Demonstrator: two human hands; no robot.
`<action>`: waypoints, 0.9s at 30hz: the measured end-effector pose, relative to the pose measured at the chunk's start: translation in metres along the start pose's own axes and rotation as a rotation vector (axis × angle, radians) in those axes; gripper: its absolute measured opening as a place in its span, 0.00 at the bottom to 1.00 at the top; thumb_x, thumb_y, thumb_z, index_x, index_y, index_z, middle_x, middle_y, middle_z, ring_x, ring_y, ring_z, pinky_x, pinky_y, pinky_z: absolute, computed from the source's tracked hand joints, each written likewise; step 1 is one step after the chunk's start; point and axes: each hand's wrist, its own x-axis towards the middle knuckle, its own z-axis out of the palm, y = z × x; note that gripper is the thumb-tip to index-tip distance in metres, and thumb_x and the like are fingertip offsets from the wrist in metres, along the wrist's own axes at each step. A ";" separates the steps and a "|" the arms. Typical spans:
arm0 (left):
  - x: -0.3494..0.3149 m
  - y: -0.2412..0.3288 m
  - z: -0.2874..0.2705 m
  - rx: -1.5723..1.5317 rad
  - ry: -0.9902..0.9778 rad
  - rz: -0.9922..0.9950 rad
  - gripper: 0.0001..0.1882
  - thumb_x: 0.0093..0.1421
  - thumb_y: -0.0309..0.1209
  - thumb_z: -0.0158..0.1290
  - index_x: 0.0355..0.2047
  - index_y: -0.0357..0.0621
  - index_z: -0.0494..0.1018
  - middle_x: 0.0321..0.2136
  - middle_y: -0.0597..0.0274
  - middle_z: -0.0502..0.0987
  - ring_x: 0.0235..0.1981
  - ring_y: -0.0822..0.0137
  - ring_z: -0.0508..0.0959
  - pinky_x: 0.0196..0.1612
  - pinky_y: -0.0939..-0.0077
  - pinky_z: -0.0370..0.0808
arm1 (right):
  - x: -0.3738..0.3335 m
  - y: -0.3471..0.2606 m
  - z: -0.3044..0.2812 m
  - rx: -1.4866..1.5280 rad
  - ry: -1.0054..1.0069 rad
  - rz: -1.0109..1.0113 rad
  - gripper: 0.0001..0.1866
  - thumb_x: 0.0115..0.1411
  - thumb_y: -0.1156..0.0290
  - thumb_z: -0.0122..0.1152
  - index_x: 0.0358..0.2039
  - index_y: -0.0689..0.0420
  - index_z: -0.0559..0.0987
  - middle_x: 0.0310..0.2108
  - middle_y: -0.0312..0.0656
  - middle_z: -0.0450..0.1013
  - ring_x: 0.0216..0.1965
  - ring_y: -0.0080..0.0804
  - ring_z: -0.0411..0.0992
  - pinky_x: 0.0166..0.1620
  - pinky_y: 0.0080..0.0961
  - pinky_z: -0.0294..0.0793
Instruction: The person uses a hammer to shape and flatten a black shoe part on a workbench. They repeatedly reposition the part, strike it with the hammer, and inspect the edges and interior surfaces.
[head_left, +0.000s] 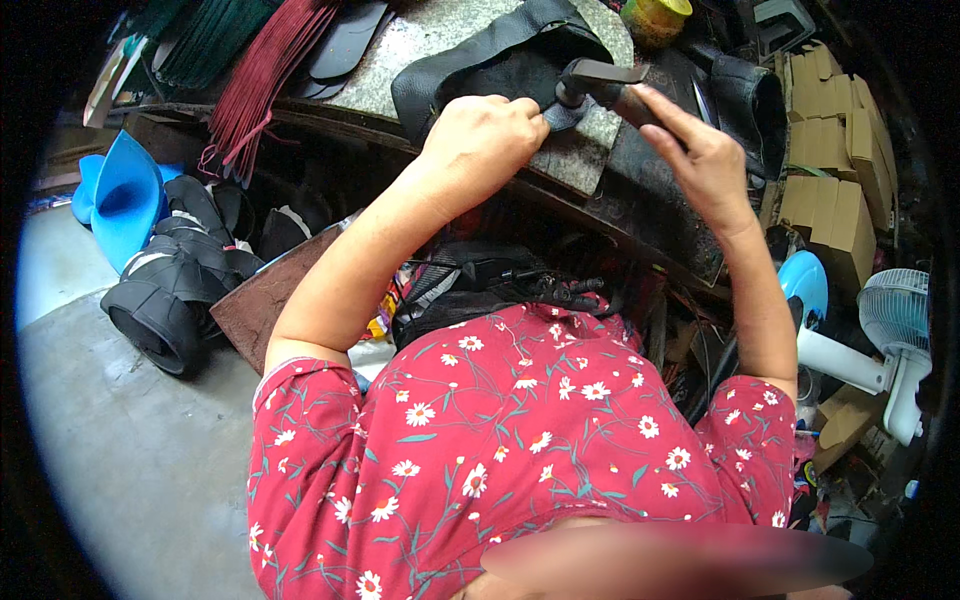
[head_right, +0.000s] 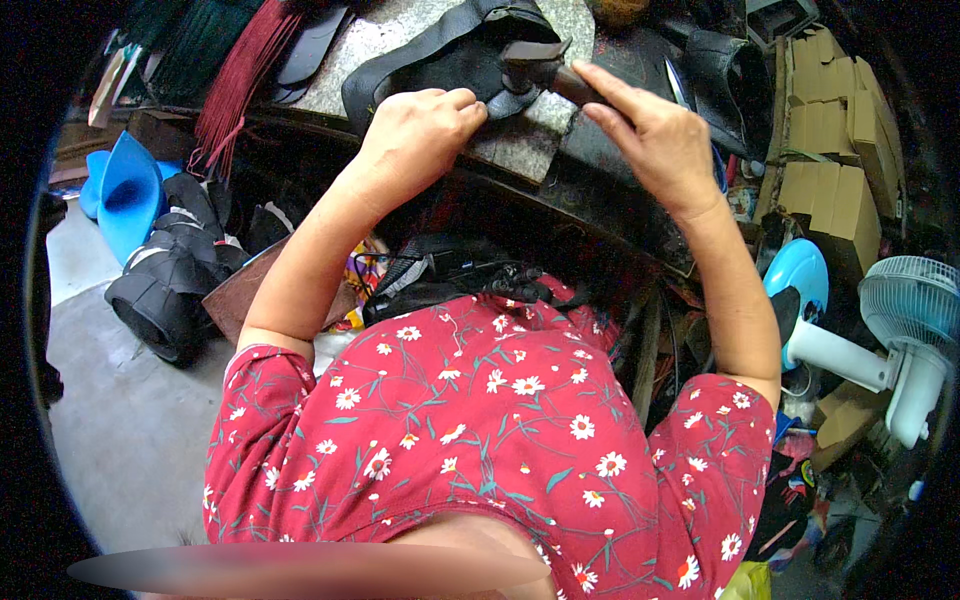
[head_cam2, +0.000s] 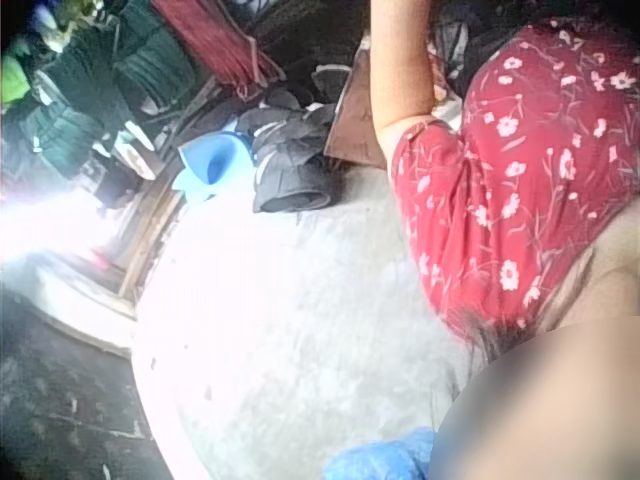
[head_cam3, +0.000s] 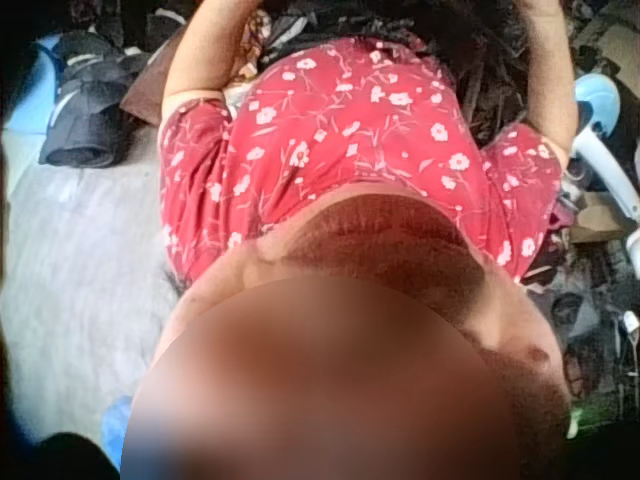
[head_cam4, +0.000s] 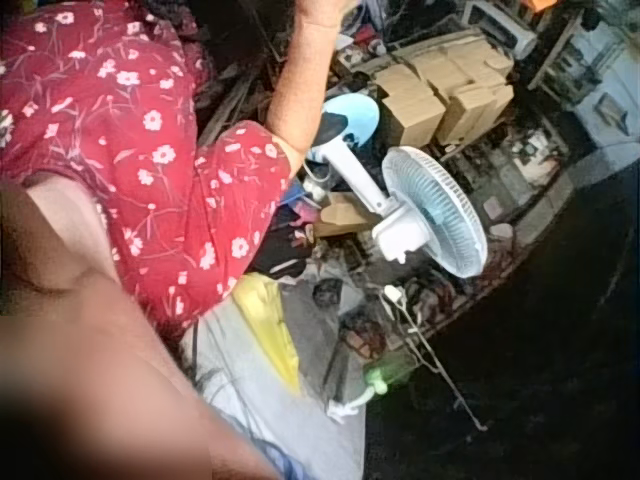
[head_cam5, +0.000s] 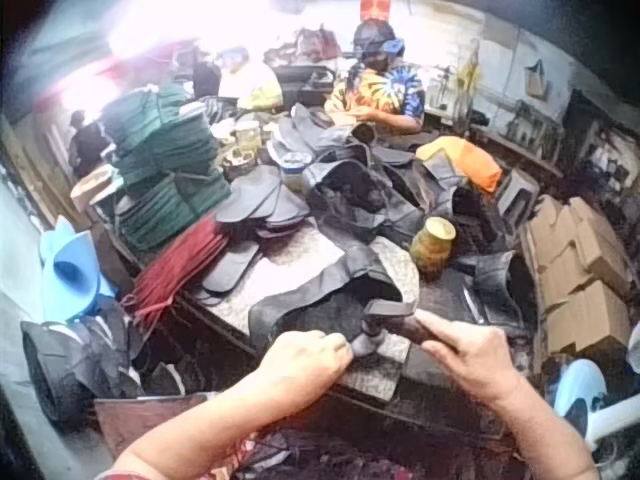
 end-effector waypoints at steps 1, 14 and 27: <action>0.000 0.000 0.000 -0.002 0.018 0.001 0.07 0.52 0.27 0.52 0.32 0.46 0.76 0.28 0.62 0.75 0.32 0.60 0.80 0.33 0.67 0.78 | 0.001 0.000 -0.001 0.029 0.120 -0.027 0.21 0.64 0.58 0.59 0.58 0.41 0.75 0.48 0.40 0.77 0.46 0.40 0.78 0.44 0.30 0.78; 0.001 -0.001 0.000 0.005 0.064 -0.004 0.04 0.53 0.28 0.51 0.28 0.47 0.75 0.27 0.62 0.75 0.31 0.61 0.80 0.32 0.67 0.78 | 0.002 0.003 0.001 0.254 0.291 -0.037 0.20 0.65 0.59 0.58 0.57 0.42 0.75 0.49 0.43 0.77 0.46 0.45 0.77 0.44 0.30 0.78; 0.025 0.000 0.007 0.061 0.117 -0.104 0.04 0.53 0.31 0.55 0.29 0.47 0.75 0.28 0.62 0.76 0.33 0.59 0.80 0.33 0.65 0.78 | 0.000 0.011 0.016 -0.024 -0.055 0.070 0.23 0.64 0.60 0.58 0.60 0.40 0.72 0.45 0.45 0.78 0.40 0.46 0.79 0.39 0.35 0.79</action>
